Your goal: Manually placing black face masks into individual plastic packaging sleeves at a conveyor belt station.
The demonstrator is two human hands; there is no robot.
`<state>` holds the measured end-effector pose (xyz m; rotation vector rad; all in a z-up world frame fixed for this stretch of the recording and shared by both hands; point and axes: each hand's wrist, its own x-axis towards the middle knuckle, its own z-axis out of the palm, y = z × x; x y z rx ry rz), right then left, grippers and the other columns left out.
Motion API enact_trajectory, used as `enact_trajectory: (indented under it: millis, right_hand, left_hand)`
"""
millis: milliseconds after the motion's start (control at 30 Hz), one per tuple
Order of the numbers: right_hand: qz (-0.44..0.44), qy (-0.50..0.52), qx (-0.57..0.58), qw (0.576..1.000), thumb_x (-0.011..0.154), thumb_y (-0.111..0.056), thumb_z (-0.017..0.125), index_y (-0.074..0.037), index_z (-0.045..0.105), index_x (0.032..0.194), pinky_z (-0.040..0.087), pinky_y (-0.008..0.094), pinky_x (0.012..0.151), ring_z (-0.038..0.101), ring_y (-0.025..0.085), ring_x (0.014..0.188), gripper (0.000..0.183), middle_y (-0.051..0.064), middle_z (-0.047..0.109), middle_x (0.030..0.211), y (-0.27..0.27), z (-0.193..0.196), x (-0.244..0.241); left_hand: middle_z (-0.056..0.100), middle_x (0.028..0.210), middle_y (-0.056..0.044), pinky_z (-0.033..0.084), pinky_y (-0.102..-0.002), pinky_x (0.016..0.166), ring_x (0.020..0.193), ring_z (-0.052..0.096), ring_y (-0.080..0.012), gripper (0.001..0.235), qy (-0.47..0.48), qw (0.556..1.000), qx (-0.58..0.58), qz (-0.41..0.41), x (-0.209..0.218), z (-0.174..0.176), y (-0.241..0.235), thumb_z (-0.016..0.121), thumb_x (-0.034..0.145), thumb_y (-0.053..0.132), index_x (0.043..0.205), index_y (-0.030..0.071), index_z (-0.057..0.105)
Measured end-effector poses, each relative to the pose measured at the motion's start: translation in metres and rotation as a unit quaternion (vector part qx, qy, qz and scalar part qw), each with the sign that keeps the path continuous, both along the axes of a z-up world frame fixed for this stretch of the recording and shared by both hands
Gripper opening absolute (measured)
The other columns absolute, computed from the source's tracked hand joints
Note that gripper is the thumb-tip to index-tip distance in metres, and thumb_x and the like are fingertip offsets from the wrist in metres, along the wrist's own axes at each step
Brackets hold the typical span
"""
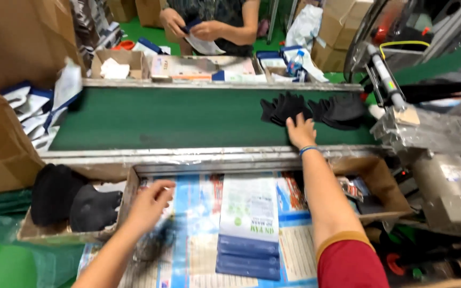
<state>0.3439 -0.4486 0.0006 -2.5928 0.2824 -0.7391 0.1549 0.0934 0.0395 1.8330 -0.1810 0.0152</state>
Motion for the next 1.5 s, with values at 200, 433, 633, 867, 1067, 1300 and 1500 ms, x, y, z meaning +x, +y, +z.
enact_trajectory:
  millis: [200,433,633,867,1067,1300,1500]
  right_hand:
    - [0.132,0.040,-0.067,0.988,0.100,-0.049,0.054,-0.016,0.064,0.133,0.043,0.052,0.104,0.054,0.041,0.125,0.048,0.020,0.060,0.134,0.193,0.038,-0.036]
    - [0.221,-0.031,-0.021,0.974,0.100,-0.045,0.057,-0.019,0.072,0.126,0.043,0.049,0.102,0.056,0.036,0.126,0.040,0.014,0.064,0.132,0.255,0.051,-0.068]
    - [0.212,-0.118,0.264,0.933,0.098,-0.040,0.069,-0.008,0.051,0.139,0.045,0.041,0.109,0.052,0.029,0.133,0.055,0.012,0.054,0.140,0.236,0.045,-0.061]
    - [0.438,0.137,0.503,0.733,0.088,-0.016,0.079,0.000,0.059,0.137,0.052,0.034,0.099,0.063,0.016,0.111,0.055,0.004,0.069,0.121,0.254,0.072,-0.232]
    - [0.488,0.233,0.320,0.778,0.084,-0.009,0.079,-0.002,0.065,0.128,0.055,0.032,0.099,0.068,0.014,0.108,0.047,0.005,0.073,0.113,0.310,0.042,-0.314]
    - [0.482,0.139,0.195,0.843,0.073,-0.018,0.088,-0.004,0.062,0.129,0.050,0.036,0.093,0.063,0.025,0.106,0.064,0.011,0.066,0.112,0.353,0.026,-0.337]
    - [0.443,0.142,0.093,0.880,0.074,-0.018,0.089,0.000,0.069,0.098,0.053,0.037,0.083,0.062,0.029,0.094,0.036,0.013,0.063,0.096,0.347,-0.035,-0.335]
  left_hand:
    - [0.065,0.116,-0.017,0.048,-0.047,0.093,0.111,0.058,-0.0358,0.048,-0.213,0.917,0.335,0.053,0.078,0.031,-0.040,0.064,0.094,0.044,0.117,0.003,0.072]
    - [0.059,0.126,-0.026,0.047,-0.051,0.097,0.119,0.056,-0.0427,0.082,-0.038,0.933,0.330,0.142,0.189,0.032,-0.116,0.070,0.086,0.070,0.125,-0.002,0.061]
    - [0.068,0.118,-0.027,0.053,-0.045,0.094,0.111,0.066,-0.0440,0.096,-0.044,0.990,0.091,0.095,0.166,0.016,-0.130,0.090,0.072,0.031,0.146,0.003,0.035]
    - [0.076,0.124,-0.018,0.056,-0.040,0.099,0.116,0.074,-0.0340,0.070,-0.086,0.992,-0.037,-0.087,-0.053,0.057,-0.028,0.086,0.079,0.029,0.138,0.005,0.057]
    - [0.062,0.137,-0.016,0.043,-0.044,0.107,0.129,0.055,-0.0377,0.084,-0.105,0.981,0.159,-0.041,-0.142,0.006,0.027,0.092,0.069,0.031,0.139,0.009,0.051]
    - [0.048,0.151,-0.025,0.034,-0.048,0.116,0.141,0.042,-0.0439,0.086,-0.176,0.972,0.155,-0.034,-0.153,-0.090,0.043,0.082,0.066,0.014,0.144,0.000,0.048]
    - [0.057,0.142,-0.021,0.040,-0.045,0.114,0.140,0.048,-0.0423,0.061,-0.199,0.970,0.130,-0.043,-0.158,-0.098,0.037,0.086,0.073,0.013,0.128,0.006,0.059]
